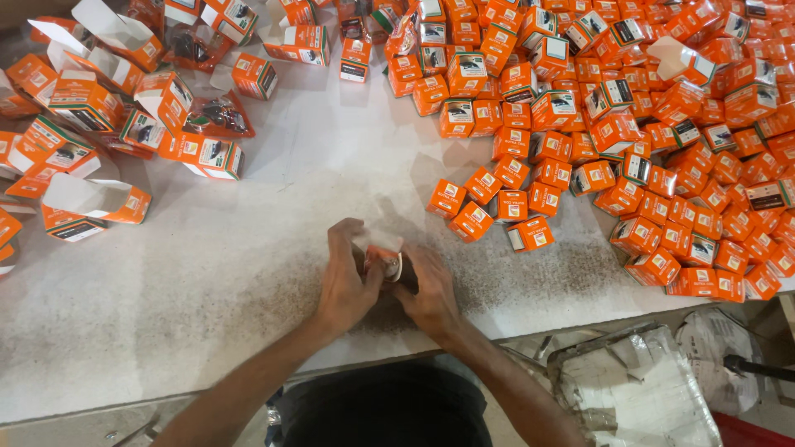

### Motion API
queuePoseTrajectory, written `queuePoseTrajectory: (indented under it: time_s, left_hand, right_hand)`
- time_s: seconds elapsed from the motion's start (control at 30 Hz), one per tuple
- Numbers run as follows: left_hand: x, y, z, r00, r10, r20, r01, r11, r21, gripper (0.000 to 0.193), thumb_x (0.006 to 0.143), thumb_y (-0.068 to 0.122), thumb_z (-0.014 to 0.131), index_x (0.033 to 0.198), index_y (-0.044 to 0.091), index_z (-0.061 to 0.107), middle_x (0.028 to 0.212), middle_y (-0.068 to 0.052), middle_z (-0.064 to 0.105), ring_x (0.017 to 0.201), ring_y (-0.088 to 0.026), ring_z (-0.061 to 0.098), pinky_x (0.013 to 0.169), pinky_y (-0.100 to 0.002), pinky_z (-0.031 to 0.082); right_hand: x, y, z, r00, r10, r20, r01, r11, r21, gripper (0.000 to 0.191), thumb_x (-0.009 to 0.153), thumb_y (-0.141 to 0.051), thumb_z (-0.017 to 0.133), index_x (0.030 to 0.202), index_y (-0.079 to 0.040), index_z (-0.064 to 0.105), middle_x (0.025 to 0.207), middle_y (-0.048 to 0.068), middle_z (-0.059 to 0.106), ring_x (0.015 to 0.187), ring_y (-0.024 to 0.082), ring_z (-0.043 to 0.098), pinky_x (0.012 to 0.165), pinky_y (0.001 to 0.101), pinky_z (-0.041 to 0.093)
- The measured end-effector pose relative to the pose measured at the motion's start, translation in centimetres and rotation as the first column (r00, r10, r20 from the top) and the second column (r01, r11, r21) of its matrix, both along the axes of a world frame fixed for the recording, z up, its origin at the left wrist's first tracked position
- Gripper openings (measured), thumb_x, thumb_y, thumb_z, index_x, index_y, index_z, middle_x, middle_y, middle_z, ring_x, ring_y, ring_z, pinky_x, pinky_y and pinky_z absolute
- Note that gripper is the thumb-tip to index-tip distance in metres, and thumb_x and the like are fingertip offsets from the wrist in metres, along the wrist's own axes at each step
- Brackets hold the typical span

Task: The person picks a plastic-wrapped product packet from a pile on the table, places it into a small orange carton, and folds the carton flaps closed, setting the packed box aside. They repeat this packing cycle one box at a time across the table.

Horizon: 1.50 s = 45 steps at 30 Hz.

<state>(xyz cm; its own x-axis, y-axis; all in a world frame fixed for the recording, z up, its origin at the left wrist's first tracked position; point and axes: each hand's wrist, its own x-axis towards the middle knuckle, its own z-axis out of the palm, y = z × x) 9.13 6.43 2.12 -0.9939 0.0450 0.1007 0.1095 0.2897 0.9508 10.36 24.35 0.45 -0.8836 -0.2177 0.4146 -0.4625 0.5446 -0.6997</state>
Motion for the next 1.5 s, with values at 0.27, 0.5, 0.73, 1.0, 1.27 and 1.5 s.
queuePoseTrajectory:
  time_s: [0.27, 0.5, 0.73, 1.0, 1.27, 1.5]
  left_hand:
    - [-1.2, -0.9, -1.1, 0.960, -0.083, 0.266, 0.111, 0.990, -0.092, 0.022, 0.093, 0.017, 0.066, 0.109, 0.001, 0.069, 0.074, -0.011, 0.068, 0.063, -0.017, 0.062, 0.058, -0.032, 0.049]
    - [-2.8, -4.8, -0.6, 0.773, -0.572, 0.274, 0.307, 0.716, 0.627, 0.039, 0.086, 0.013, 0.059, 0.122, 0.004, 0.068, 0.093, -0.005, 0.074, 0.078, -0.012, 0.069, 0.072, -0.027, 0.061]
    - [-3.3, -2.8, -1.5, 0.849, -0.438, 0.295, 0.325, 0.874, 0.363, 0.014, 0.097, 0.003, 0.069, 0.109, -0.004, 0.068, 0.093, -0.012, 0.072, 0.081, -0.016, 0.067, 0.070, -0.034, 0.058]
    - [-0.7, -3.9, -0.1, 0.743, -0.463, -0.483, 0.371, 0.886, -0.278, 0.047, 0.078, -0.003, 0.069, 0.124, 0.005, 0.066, 0.139, -0.012, 0.065, 0.131, -0.036, 0.062, 0.108, -0.044, 0.055]
    - [-1.2, -4.2, -1.3, 0.757, -0.455, -0.469, 0.346, 0.888, -0.303, 0.017, 0.092, 0.005, 0.073, 0.107, 0.006, 0.064, 0.140, -0.008, 0.066, 0.132, -0.029, 0.064, 0.107, -0.039, 0.058]
    - [-0.7, -5.2, -0.8, 0.646, -0.582, -0.494, 0.318, 0.794, -0.519, 0.029, 0.086, 0.020, 0.077, 0.106, 0.004, 0.064, 0.152, -0.019, 0.052, 0.141, -0.039, 0.050, 0.114, -0.048, 0.047]
  right_hand:
    - [0.3, -0.4, 1.2, 0.978, 0.125, -0.170, -0.094, 0.979, 0.181, 0.058, 0.080, -0.003, 0.081, 0.133, 0.001, 0.059, 0.126, 0.020, 0.068, 0.121, 0.040, 0.065, 0.096, 0.0480, 0.052]
    - [0.4, -1.0, 1.6, 0.969, 0.121, -0.215, -0.045, 0.943, 0.328, 0.054, 0.083, -0.008, 0.079, 0.132, 0.003, 0.059, 0.127, 0.022, 0.064, 0.123, 0.041, 0.061, 0.096, 0.0503, 0.052]
    - [0.7, -1.2, 2.0, 0.980, 0.078, -0.184, -0.035, 0.974, 0.225, 0.036, 0.083, -0.009, 0.080, 0.112, -0.001, 0.061, 0.125, 0.019, 0.067, 0.120, 0.039, 0.064, 0.095, 0.0491, 0.052]
    - [0.8, -0.4, 0.3, 0.997, 0.009, -0.077, 0.001, 0.993, 0.121, 0.043, 0.080, -0.006, 0.082, 0.113, -0.002, 0.054, 0.117, 0.019, 0.070, 0.107, 0.040, 0.068, 0.090, 0.0478, 0.054]
    - [0.9, -0.3, -1.1, 0.999, -0.001, -0.054, 0.008, 0.993, 0.121, 0.047, 0.080, -0.008, 0.084, 0.112, -0.005, 0.050, 0.117, 0.020, 0.070, 0.105, 0.041, 0.068, 0.088, 0.0472, 0.055]
    - [0.5, -0.6, -0.4, 1.000, 0.015, -0.011, -0.013, 0.991, 0.133, 0.057, 0.078, -0.004, 0.083, 0.125, -0.004, 0.051, 0.124, 0.018, 0.069, 0.111, 0.041, 0.066, 0.092, 0.0486, 0.054]
